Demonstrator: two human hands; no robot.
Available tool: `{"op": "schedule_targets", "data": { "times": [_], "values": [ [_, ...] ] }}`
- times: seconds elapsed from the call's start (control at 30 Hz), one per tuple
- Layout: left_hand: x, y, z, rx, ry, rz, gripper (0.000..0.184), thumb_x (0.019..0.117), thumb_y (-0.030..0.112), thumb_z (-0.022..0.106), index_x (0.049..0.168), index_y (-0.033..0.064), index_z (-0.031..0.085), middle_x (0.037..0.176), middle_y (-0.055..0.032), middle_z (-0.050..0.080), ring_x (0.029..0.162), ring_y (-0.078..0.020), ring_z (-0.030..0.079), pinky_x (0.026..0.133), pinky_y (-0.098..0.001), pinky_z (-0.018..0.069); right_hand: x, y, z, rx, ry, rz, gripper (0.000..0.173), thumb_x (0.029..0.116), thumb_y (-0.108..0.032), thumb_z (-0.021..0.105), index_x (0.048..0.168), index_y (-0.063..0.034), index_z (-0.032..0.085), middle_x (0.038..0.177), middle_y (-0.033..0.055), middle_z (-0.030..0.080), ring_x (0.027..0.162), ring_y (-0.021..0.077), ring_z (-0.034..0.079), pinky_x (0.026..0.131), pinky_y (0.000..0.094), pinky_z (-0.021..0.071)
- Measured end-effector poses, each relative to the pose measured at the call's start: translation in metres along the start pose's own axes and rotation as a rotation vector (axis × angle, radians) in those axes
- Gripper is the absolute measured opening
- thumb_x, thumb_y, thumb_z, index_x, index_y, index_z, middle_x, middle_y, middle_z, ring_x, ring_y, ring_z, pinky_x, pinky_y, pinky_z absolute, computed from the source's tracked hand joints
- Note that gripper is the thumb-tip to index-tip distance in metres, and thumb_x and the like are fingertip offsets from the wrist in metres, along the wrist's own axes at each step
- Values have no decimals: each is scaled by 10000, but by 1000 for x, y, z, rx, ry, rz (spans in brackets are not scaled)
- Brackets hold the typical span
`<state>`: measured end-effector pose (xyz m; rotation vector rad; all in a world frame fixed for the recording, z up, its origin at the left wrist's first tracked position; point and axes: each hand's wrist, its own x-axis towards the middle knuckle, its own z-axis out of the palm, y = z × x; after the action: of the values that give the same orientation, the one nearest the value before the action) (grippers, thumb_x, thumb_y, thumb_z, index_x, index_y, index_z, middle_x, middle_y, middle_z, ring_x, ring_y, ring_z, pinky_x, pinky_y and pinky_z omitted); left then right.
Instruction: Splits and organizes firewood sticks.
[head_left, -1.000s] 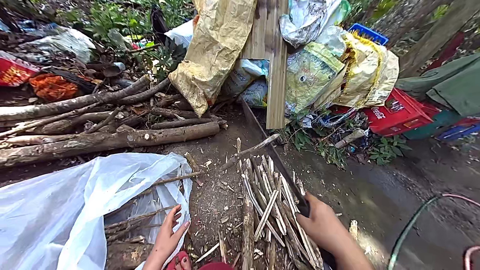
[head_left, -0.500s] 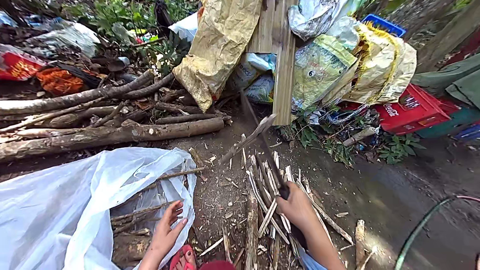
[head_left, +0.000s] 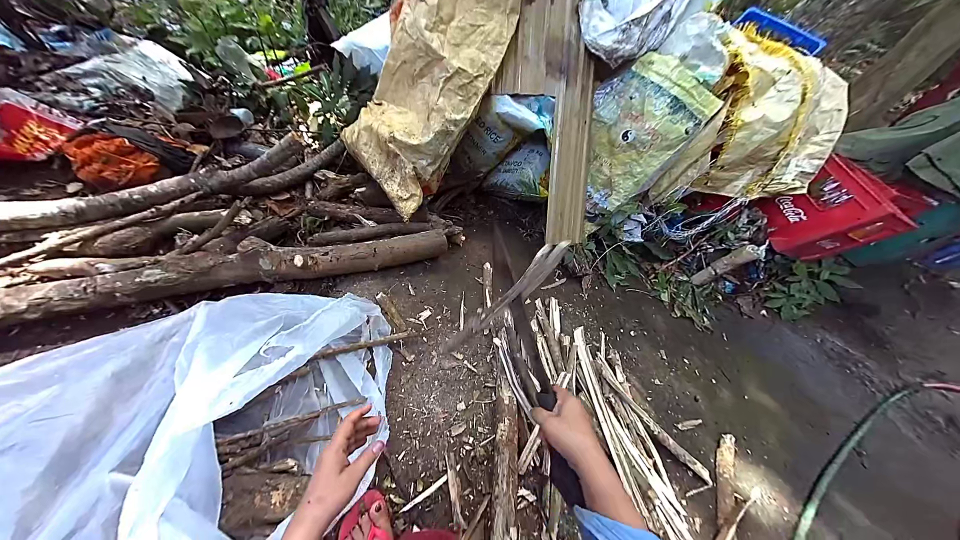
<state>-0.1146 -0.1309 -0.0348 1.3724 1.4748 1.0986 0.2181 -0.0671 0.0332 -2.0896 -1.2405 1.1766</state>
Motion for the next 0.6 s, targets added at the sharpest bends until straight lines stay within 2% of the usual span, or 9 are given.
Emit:
{"op": "schedule_targets", "data": {
  "times": [0.1, 0.13, 0.2, 0.23, 0.3, 0.37, 0.5, 0.6],
  "values": [
    [0, -7, -4, -3, 31, -47, 637, 887, 186, 624, 1426, -110, 460, 1215, -223, 677, 1068, -214, 692, 947, -347, 553, -26, -25, -20, -81, 132, -92, 438, 876, -69, 680, 1283, 50, 572, 802, 158, 639, 628, 260, 628, 629, 468, 545],
    [1, -9, -5, -6, 38, -60, 632, 887, 183, 626, 1425, -107, 463, 1213, -221, 677, 1066, -206, 693, 944, -341, 554, -28, -28, -17, -127, 134, -83, 425, 880, -68, 683, 1273, 57, 576, 825, 175, 647, 682, 288, 642, 664, 492, 542],
    [0, -11, -3, -12, 40, -82, 627, 888, 191, 623, 1424, -96, 469, 1213, -206, 682, 1059, -187, 698, 940, -327, 559, -16, -14, 9, -259, -8, 27, 419, 904, -99, 696, 1280, 50, 588, 986, 238, 682, 896, 376, 681, 822, 570, 542],
    [-2, -10, 0, -22, 34, -90, 629, 889, 190, 623, 1427, -97, 465, 1215, -208, 681, 1058, -192, 698, 940, -331, 559, -3, 3, 30, -308, -115, 103, 423, 909, -120, 703, 1284, 41, 587, 1059, 248, 680, 969, 385, 681, 875, 580, 536],
    [-3, -3, 6, -42, 15, -88, 632, 888, 177, 630, 1430, -101, 461, 1219, -224, 673, 1066, -216, 693, 946, -353, 558, 24, 37, 67, -269, -186, 187, 440, 899, -136, 715, 1280, 40, 581, 1049, 244, 679, 905, 360, 693, 831, 553, 555],
    [-1, 4, 10, -41, -10, -70, 630, 885, 165, 631, 1431, -101, 462, 1224, -225, 675, 1079, -227, 695, 961, -361, 557, 39, 39, 74, -165, -163, 186, 422, 917, -122, 705, 1278, 48, 570, 995, 228, 673, 807, 326, 684, 771, 513, 563],
    [-2, 2, 2, -16, -11, -57, 638, 887, 191, 626, 1429, -102, 461, 1208, -203, 685, 1063, -199, 699, 952, -338, 558, 24, 22, 42, -17, -107, 81, 394, 898, -73, 696, 1252, 43, 568, 818, 151, 638, 598, 230, 624, 611, 422, 559],
    [-4, -6, -5, -19, 28, -87, 614, 901, 178, 614, 1423, -104, 458, 1197, -191, 683, 1040, -163, 696, 935, -304, 558, -3, -1, 12, 61, 76, -83, 383, 874, -68, 688, 1223, 56, 590, 759, 136, 631, 566, 225, 616, 594, 435, 556]
  ]
}}
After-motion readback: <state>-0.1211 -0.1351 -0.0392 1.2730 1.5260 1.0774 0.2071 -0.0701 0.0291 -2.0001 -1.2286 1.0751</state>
